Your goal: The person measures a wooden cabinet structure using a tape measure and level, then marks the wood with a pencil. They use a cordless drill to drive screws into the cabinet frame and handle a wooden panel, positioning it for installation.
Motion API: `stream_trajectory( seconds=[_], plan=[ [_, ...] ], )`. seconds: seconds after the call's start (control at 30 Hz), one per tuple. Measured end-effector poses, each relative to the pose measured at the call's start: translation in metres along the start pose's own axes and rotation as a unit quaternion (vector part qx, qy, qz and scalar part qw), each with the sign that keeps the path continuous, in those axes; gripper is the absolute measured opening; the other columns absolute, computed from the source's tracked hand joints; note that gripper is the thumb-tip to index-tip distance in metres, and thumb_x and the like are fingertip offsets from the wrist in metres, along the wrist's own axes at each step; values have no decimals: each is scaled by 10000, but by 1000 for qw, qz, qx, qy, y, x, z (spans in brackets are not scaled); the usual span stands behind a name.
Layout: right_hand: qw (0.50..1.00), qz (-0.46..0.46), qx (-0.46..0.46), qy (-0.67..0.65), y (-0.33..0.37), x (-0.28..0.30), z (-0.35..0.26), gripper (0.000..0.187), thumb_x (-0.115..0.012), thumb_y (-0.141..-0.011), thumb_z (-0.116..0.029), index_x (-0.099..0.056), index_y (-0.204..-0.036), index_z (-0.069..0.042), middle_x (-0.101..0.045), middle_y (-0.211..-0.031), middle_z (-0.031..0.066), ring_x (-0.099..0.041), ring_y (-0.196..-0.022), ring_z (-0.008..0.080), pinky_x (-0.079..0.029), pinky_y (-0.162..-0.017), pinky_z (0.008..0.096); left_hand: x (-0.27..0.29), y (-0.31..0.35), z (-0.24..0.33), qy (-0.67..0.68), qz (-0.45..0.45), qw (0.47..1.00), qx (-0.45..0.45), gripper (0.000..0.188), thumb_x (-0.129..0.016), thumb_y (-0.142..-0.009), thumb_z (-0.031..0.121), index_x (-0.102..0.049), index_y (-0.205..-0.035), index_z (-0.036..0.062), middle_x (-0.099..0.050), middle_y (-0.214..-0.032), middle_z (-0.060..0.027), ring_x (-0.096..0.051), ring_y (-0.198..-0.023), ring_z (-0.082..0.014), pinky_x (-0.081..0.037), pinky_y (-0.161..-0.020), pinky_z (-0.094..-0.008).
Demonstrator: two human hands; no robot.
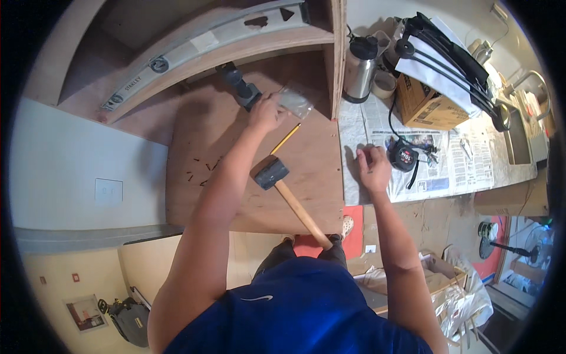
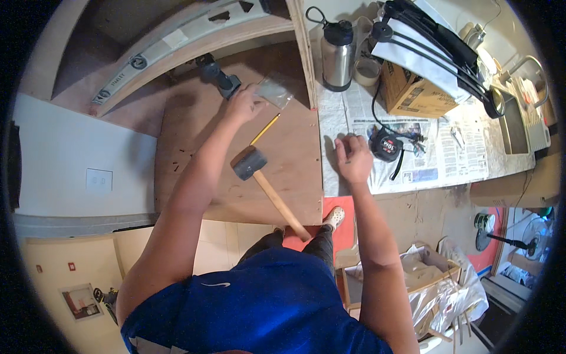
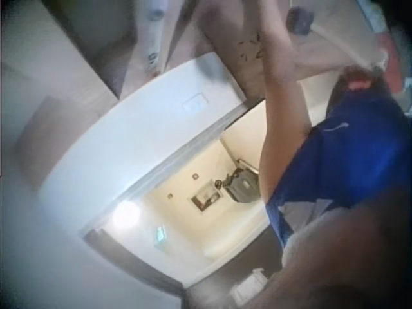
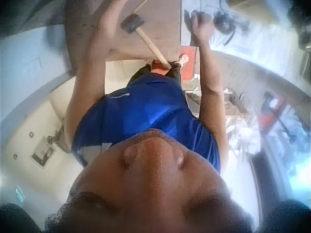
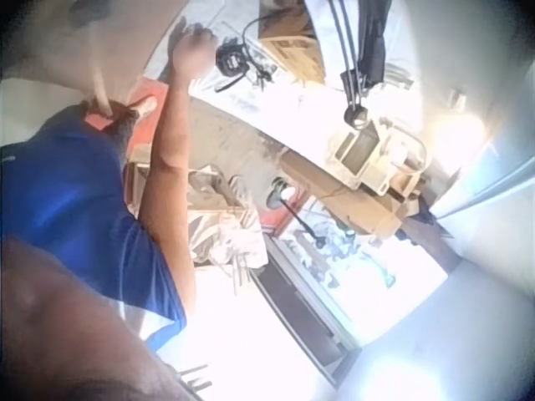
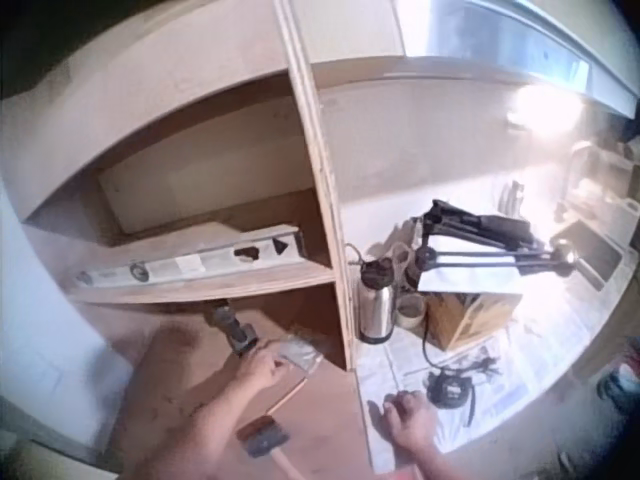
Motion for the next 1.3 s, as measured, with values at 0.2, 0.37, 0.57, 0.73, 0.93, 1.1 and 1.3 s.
stream_trajectory(
  seconds=[0.2,0.37,0.57,0.73,0.93,1.1,1.3],
  plan=[
    [998,-2,25,-54,0,1,-5,225,-779,-926,-257,-707,-949,-45,-651,-918,140,-663,-795,365,-529,-688,447,-28,-38,-8,-177,110,968,-139,302,-662,-935,136,-736,-1227,159,-606,-1438,-154,-577,-1299,-411,-491,-1072,-474],
    [995,4,74,-68,-2,9,-11,270,-779,-906,-178,-684,-1087,-2,-646,-1028,182,-648,-953,385,-533,-833,438,23,-48,35,91,-31,994,-52,134,-616,-991,171,-704,-1056,93,-743,-1075,-179,-675,-1080,-423,-530,-941,-484],
    [864,-110,-206,-445,-6,-60,-79,395,-780,-951,-168,-651,-1285,-1,-701,-1162,144,-698,-1042,255,-581,-879,402,25,-2,49,322,-252,904,-125,199,-622,-1050,236,-677,-1057,44,-735,-986,-69,-699,-942,-216,-542,-832,-385],
    [685,-274,-338,-584,17,-120,-120,320,-717,-1014,-155,-656,-1284,5,-732,-1073,115,-732,-915,203,-620,-793,347,1,36,1,525,-113,839,83,288,-645,-1067,323,-660,-1191,64,-710,-1084,-70,-671,-991,-161,-540,-868,-335],
    [645,-166,-403,-628,35,-146,-111,247,-637,-1058,-126,-650,-1263,12,-725,-1047,110,-733,-908,219,-626,-821,351,-46,113,-35,736,-144,625,217,401,-670,-1053,279,-542,-1377,80,-677,-1193,-89,-687,-1069,-233,-580,-924,-392],
    [679,-141,-353,-629,30,-155,-125,251,-603,-1065,-97,-618,-1281,29,-706,-1135,136,-721,-978,243,-613,-890,366,-51,116,-51,739,-105,648,149,425,-700,-989,81,-551,-1387,85,-671,-1182,-64,-672,-1067,-186,-590,-933,-375],
    [682,-159,-357,-618,24,-158,-134,248,-612,-1039,-69,-626,-1273,11,-706,-1177,133,-714,-1003,250,-598,-927,395,-65,107,-40,685,-215,686,122,258,-726,-962,71,-664,-1212,86,-700,-1046,-19,-653,-988,-116,-545,-789,-282]
  ],
)
Point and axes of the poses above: each hand's wrist, its own y-axis away from the middle knuckle, its own x-axis out of the back of the hand, z = x × y, the point moved 7 cm from there along -y, towards the middle knuckle
